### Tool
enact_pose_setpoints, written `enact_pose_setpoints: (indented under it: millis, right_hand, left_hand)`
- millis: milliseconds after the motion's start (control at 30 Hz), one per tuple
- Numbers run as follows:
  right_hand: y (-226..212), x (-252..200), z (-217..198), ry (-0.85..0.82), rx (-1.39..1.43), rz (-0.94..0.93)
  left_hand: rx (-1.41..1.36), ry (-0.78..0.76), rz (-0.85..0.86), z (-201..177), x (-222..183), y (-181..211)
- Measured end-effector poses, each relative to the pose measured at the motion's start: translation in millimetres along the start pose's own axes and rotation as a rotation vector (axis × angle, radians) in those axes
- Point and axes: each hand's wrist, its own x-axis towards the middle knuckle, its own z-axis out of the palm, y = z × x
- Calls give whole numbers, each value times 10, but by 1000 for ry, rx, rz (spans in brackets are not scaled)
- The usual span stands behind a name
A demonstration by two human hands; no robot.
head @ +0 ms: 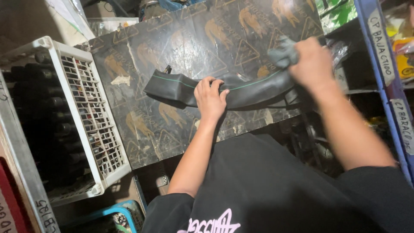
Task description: Cleaning a motorcycle inner tube by wiping it down with a rag.
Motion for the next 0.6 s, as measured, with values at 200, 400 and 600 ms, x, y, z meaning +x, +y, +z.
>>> enact_pose_setpoints:
  millis: [200, 400, 600]
  right_hand:
    - [-1675, -659, 624, -124, 471, -241]
    - [-850, -614, 972, 128, 286, -451]
    - [-906, -529, 598, 406, 144, -289]
  left_hand:
    - [120, 46, 61, 383, -50, -344]
    - [40, -19, 10, 174, -55, -203]
    - [29, -44, -25, 182, -61, -179]
